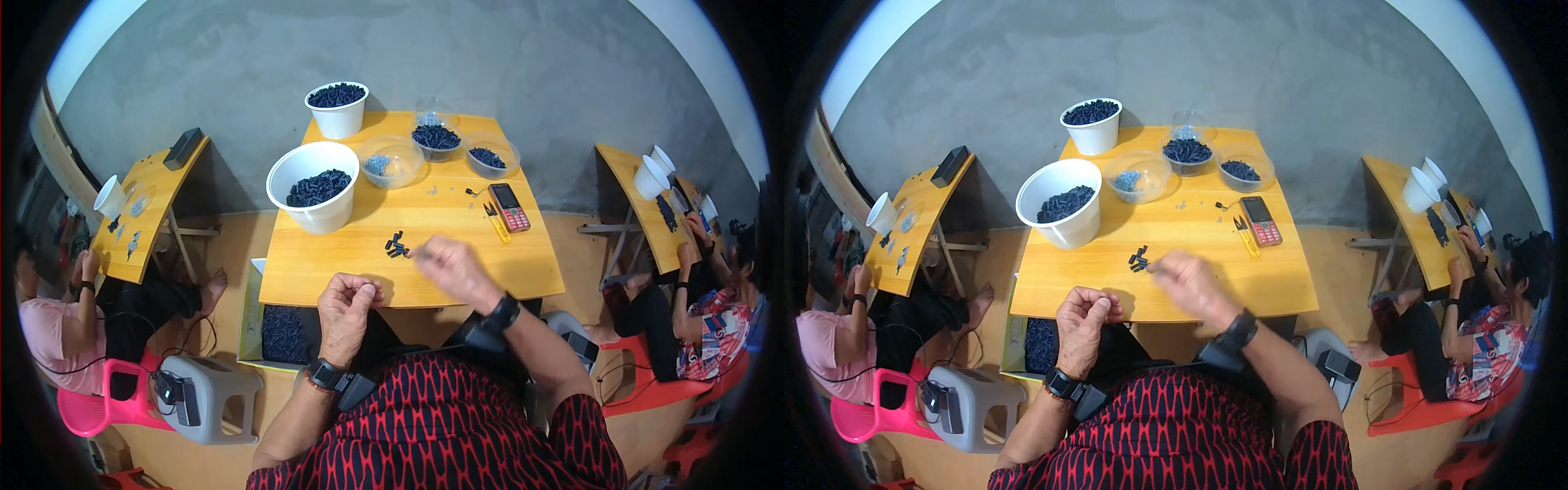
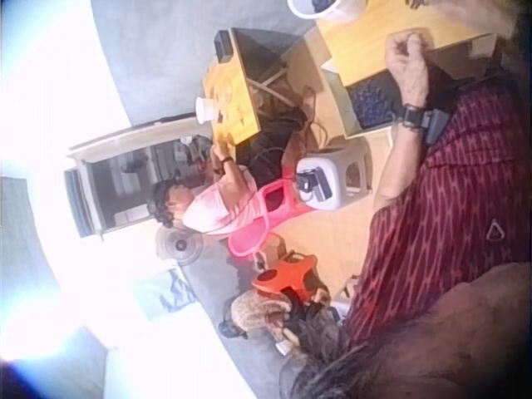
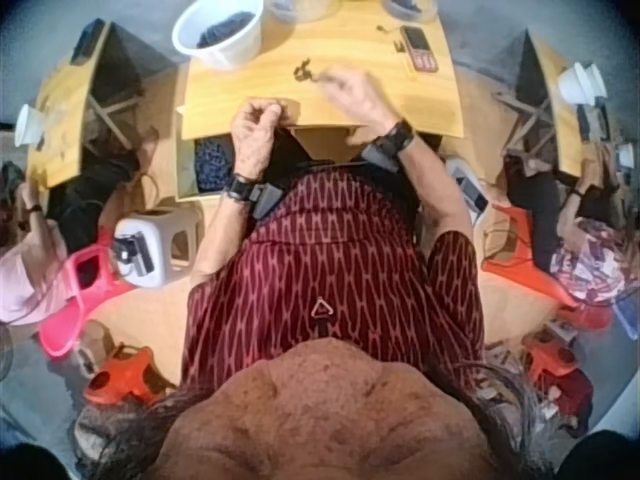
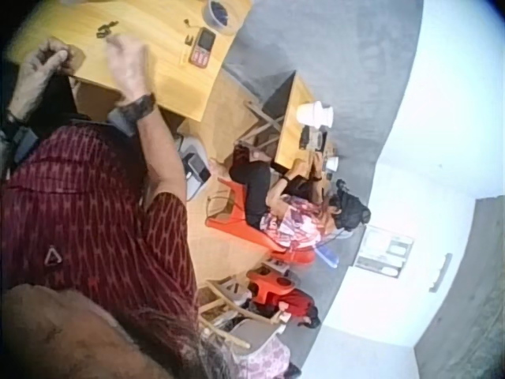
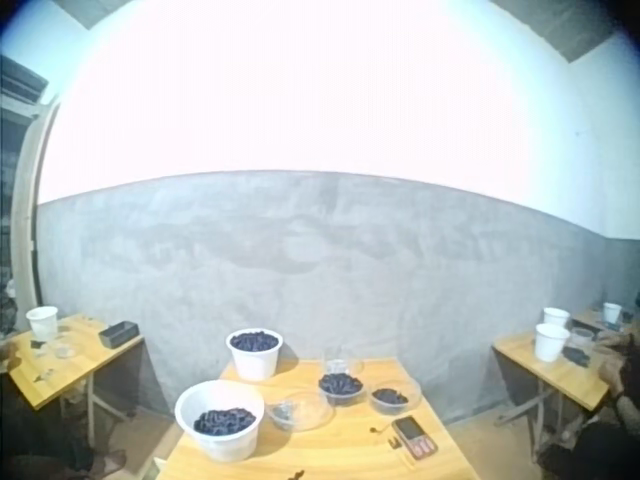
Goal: Manually assembling small black plastic components at a workshop table.
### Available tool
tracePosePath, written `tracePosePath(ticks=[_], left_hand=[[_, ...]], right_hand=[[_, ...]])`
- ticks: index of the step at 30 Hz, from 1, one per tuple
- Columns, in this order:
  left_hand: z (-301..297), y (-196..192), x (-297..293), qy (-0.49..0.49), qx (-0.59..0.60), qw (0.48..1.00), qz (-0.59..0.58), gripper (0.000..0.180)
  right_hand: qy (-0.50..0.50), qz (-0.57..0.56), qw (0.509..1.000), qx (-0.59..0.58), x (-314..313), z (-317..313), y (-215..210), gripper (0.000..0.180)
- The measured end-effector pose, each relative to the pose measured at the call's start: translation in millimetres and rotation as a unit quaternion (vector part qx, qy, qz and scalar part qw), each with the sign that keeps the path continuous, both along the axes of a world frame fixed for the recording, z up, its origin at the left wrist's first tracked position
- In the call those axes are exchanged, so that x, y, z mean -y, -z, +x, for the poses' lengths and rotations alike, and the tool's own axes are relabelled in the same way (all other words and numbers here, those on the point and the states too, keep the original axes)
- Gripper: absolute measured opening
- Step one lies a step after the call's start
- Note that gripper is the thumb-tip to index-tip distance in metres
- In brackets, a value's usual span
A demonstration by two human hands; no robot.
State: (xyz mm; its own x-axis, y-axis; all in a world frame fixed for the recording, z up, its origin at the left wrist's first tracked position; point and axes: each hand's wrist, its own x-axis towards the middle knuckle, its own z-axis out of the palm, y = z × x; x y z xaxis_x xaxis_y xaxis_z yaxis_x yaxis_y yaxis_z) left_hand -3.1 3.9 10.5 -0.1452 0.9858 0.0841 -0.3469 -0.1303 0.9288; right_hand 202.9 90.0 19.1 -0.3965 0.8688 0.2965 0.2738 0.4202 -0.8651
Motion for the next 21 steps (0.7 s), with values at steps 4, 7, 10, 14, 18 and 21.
tracePosePath(ticks=[4,7,10,14,18,21], left_hand=[[-4,2,-3,-0.042,-0.028,0.998,-0.023,0.01],[-5,5,-3,-0.049,-0.041,0.998,-0.026,0.012],[-5,3,-1,-0.053,-0.046,0.997,-0.03,0.013],[-5,3,-2,-0.041,-0.049,0.997,-0.032,0.013],[-7,7,-3,-0.029,-0.044,0.998,-0.034,0.012],[-4,3,-3,-0.03,-0.043,0.998,-0.043,0.013]], right_hand=[[0.226,0.211,0.939,0.148,-68,66,4,0.016],[0.257,0.199,0.916,0.238,-83,80,-8,0.017],[0.2,0.2,0.917,0.281,-91,77,-10,0.016],[0.188,0.208,0.904,0.322,-101,79,2,0.016],[0.181,0.208,0.897,0.347,-104,81,10,0.016],[0.155,0.21,0.902,0.345,-92,74,10,0.016]])
